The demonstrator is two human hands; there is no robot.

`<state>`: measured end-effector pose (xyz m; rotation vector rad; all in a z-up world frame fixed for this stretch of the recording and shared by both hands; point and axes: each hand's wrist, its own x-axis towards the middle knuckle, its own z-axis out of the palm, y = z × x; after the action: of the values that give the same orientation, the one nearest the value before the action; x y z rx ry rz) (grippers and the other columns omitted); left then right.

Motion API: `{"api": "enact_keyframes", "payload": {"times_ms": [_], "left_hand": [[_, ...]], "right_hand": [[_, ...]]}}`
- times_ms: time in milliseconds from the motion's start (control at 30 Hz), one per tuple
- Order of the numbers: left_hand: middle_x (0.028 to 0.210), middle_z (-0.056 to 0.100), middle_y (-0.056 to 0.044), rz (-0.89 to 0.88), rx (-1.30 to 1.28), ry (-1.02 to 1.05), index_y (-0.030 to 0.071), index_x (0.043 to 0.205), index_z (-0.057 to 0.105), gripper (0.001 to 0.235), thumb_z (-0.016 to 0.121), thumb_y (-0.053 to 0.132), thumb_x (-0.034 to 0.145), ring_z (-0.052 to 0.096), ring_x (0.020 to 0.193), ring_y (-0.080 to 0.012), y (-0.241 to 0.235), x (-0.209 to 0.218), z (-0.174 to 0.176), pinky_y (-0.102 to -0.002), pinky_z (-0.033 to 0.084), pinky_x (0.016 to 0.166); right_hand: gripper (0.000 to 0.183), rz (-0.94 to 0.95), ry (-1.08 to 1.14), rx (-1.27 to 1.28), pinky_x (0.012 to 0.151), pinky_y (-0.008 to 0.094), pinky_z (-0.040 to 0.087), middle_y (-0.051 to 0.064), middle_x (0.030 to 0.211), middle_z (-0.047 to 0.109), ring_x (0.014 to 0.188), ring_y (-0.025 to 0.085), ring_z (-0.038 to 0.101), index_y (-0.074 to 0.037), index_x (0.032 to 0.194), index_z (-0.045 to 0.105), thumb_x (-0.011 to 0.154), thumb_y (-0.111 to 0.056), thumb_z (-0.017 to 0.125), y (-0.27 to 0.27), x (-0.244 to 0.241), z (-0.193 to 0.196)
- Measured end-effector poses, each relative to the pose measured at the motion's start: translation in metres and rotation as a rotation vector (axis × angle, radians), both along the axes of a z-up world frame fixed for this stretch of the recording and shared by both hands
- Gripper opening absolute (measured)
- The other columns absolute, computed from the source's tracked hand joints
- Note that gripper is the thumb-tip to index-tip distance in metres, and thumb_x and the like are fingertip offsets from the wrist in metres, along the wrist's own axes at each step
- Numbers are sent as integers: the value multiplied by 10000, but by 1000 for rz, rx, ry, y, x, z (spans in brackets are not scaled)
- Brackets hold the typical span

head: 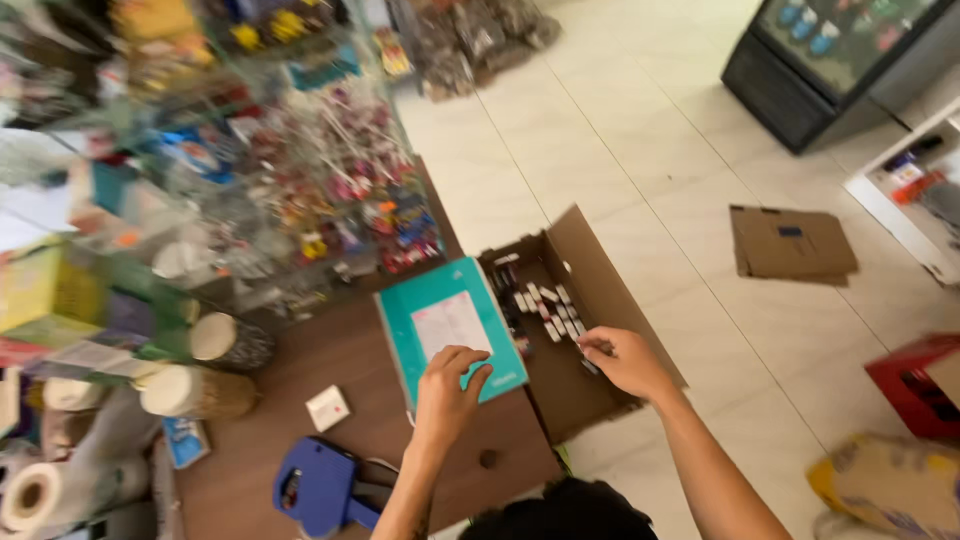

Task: The person takes several packs of cigarettes from a cardboard box and places them onto a glass display shelf in a grocery store.

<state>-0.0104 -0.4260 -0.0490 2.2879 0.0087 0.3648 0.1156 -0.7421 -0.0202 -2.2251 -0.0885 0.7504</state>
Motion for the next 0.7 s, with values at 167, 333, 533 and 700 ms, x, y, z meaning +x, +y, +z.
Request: {"api": "enact_keyframes", "payload": {"times_ms": [167,333,533,700], "left_hand": [[1178,819,-67,-40,-51,197,120,1267,892,223,809,196,1074,774,1108,-291,-38,-13,-28,-473,622,892],[1209,819,-36,-38,-66,299,147,1284,883,237,810,185,1062,786,1111,-286,-66,-31,-57,-443,643,885],[1180,812,-7,26,-84,406,178,1246,886,210,822,207,1048,765,1104,-243,-91,-55,-83,-418,641,843],[1186,832,18,110,-31,420,181,1250,889,229,829,205,1030,771,1114,-223,-94,-69,-103,-414,639,888]], "right_hand": [[302,-66,19,-7,1077,333,625,-29,1320,923,1211,167,828,-175,1312,911,1076,-244,735,-69,-17,-106],[314,-52,81,-37,1071,348,646,18,1302,921,1205,193,846,-146,1325,892,1069,-220,725,-97,-22,-179],[338,14,71,-212,1096,413,645,70,1352,899,1245,278,840,-122,1364,864,1081,-197,695,-102,-13,-261],[266,51,-85,-165,1069,462,622,122,1292,889,1201,342,822,-89,1235,877,1022,-124,720,-90,-6,-323]]}}
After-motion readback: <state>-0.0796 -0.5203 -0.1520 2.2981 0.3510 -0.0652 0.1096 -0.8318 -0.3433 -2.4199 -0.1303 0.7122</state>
